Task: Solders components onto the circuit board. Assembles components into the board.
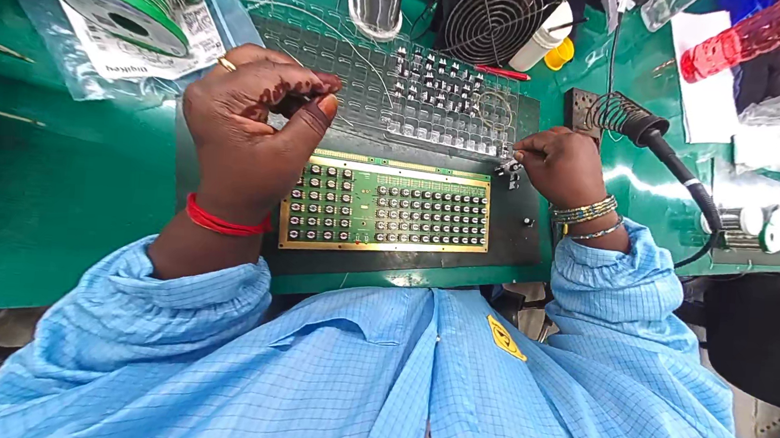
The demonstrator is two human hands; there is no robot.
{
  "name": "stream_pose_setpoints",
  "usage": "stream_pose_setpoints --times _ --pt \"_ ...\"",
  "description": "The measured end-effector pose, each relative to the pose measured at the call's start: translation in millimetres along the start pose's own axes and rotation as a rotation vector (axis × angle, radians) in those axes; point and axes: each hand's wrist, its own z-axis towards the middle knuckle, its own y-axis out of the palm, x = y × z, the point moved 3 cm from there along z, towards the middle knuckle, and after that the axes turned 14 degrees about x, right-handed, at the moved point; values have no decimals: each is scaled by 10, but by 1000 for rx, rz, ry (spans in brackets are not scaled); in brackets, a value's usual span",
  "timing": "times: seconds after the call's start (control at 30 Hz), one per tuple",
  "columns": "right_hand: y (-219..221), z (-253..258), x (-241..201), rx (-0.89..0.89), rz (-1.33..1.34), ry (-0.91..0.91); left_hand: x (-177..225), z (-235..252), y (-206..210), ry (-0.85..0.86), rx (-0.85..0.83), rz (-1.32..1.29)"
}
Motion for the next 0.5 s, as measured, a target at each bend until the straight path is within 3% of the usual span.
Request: stream_pose_setpoints --times 0.3,0.5 --pt "173 154 -74 -147 -166 -79 -10 5 -3 11 -14 18" --pt "243 59 -99 32 -200 -178 -11 5 -8 -12 -3 23"
